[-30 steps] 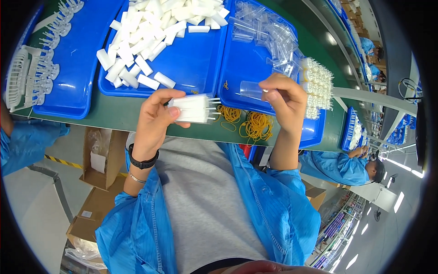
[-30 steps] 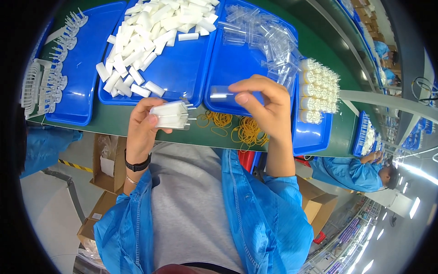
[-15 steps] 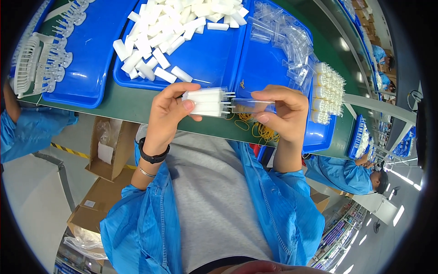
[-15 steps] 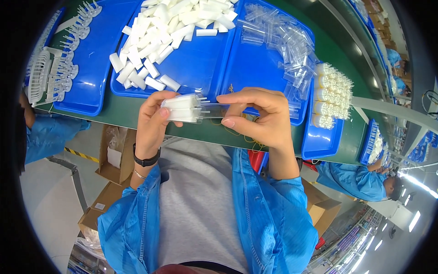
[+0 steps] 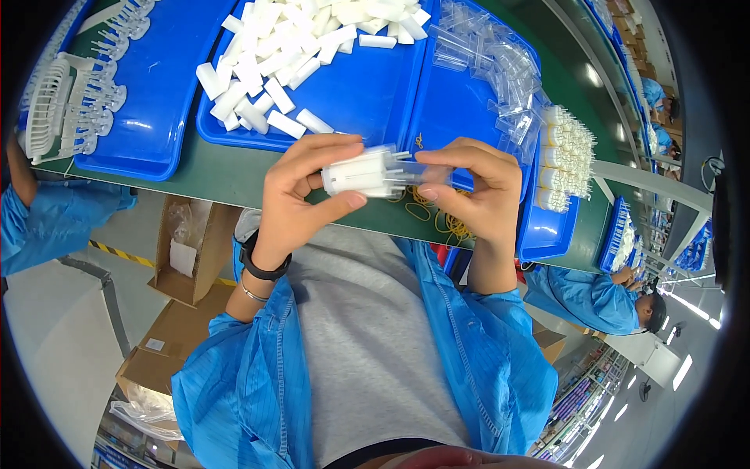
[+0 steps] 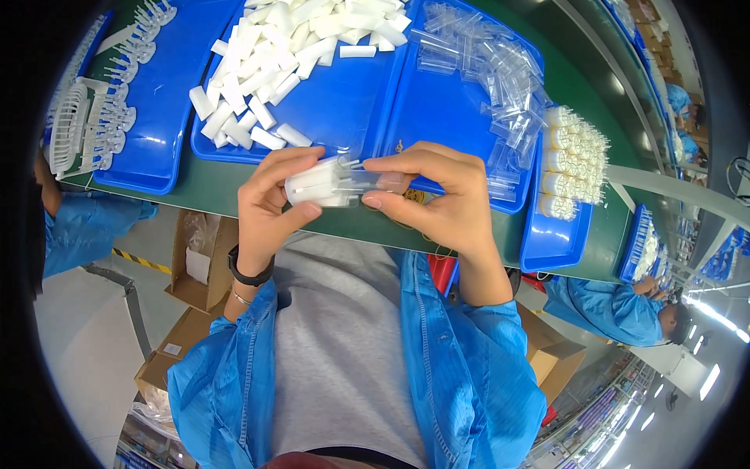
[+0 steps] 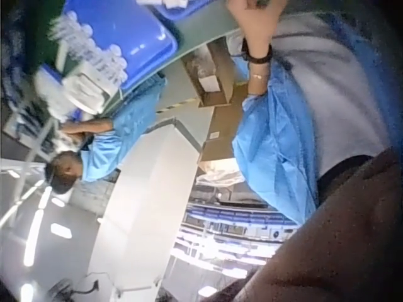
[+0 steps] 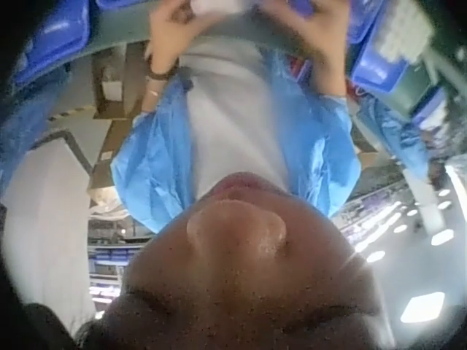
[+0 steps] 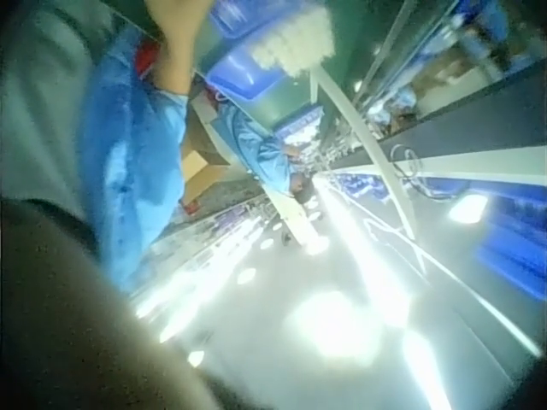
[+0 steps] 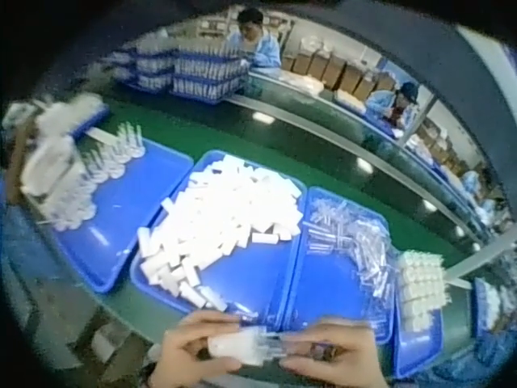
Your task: The person assembles components by placing foam pieces onto the prongs of plastic bases, sliding clear plastic sleeves over the foam, and securing the assembly with a rubber band.
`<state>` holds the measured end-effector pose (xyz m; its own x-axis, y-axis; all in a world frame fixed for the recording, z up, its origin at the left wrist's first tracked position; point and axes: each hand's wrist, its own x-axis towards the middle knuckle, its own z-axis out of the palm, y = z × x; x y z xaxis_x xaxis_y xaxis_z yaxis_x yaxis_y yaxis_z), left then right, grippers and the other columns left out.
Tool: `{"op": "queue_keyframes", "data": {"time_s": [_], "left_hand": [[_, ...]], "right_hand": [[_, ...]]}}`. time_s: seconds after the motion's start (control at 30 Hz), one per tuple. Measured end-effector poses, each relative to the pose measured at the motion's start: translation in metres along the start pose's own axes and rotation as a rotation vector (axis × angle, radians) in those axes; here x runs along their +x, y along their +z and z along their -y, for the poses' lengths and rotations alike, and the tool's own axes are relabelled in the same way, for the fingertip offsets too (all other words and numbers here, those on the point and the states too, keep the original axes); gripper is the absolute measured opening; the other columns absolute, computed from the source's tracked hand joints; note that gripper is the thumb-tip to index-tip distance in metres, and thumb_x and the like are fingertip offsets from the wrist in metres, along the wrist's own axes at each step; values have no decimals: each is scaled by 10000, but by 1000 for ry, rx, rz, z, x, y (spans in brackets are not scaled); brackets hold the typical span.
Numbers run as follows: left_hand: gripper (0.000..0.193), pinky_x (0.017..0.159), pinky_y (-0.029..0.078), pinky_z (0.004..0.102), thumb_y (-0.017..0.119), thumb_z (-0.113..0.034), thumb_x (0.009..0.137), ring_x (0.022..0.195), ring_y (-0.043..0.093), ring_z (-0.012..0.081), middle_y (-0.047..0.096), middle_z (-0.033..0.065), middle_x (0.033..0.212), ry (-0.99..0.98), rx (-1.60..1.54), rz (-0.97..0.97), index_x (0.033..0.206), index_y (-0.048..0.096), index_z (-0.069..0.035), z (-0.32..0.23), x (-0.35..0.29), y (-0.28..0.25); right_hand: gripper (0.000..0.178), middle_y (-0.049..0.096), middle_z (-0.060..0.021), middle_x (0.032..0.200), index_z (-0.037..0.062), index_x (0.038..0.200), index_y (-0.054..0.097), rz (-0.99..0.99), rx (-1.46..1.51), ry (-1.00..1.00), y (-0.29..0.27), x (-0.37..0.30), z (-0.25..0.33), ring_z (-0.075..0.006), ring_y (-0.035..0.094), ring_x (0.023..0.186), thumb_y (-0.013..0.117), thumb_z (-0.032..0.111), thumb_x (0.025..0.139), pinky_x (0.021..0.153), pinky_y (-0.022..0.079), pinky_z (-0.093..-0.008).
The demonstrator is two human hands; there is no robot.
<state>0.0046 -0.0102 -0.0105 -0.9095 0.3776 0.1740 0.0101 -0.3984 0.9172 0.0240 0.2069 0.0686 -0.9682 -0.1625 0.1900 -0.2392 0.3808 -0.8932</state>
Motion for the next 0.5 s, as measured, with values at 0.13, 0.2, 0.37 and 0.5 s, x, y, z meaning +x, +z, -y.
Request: {"op": "queue_keyframes", "data": {"time_s": [0.13, 0.2, 0.37, 0.5], "left_hand": [[428, 821, 560, 309, 750, 4, 722, 1034, 590, 209, 543, 121, 1135, 148, 222, 8, 1126, 613, -31, 1, -2, 1], [392, 815, 562, 309, 753, -6, 722, 1033, 589, 209, 538, 121, 1132, 151, 198, -3, 1091, 623, -32, 2, -2, 2], [305, 813, 563, 307, 757, -24, 722, 1025, 590, 210, 531, 115, 1123, 30, 125, -15, 1004, 640, -25, -1, 0, 1], [297, 820, 560, 297, 740, 0, 732, 1021, 593, 208, 524, 111, 1130, -38, 101, 34, 1012, 638, -8, -1, -1, -2]], "right_hand": [[296, 655, -108, 737, -27, 907, 694, -1, 24, 54, 4, 1, 6, -164, 622, 666, 772, 35, 628, 616, 464, -249], [297, 655, -108, 738, -25, 910, 695, 8, 21, 39, 4, 1, 5, -164, 621, 664, 772, 34, 628, 617, 463, -248], [298, 657, -102, 745, -17, 913, 700, 69, -10, -8, 4, 4, 2, -165, 615, 662, 776, 37, 630, 615, 462, -251], [304, 657, -74, 757, 23, 914, 711, 81, -50, -94, 4, 6, 4, -141, 593, 675, 803, 80, 629, 589, 449, -249]]}}
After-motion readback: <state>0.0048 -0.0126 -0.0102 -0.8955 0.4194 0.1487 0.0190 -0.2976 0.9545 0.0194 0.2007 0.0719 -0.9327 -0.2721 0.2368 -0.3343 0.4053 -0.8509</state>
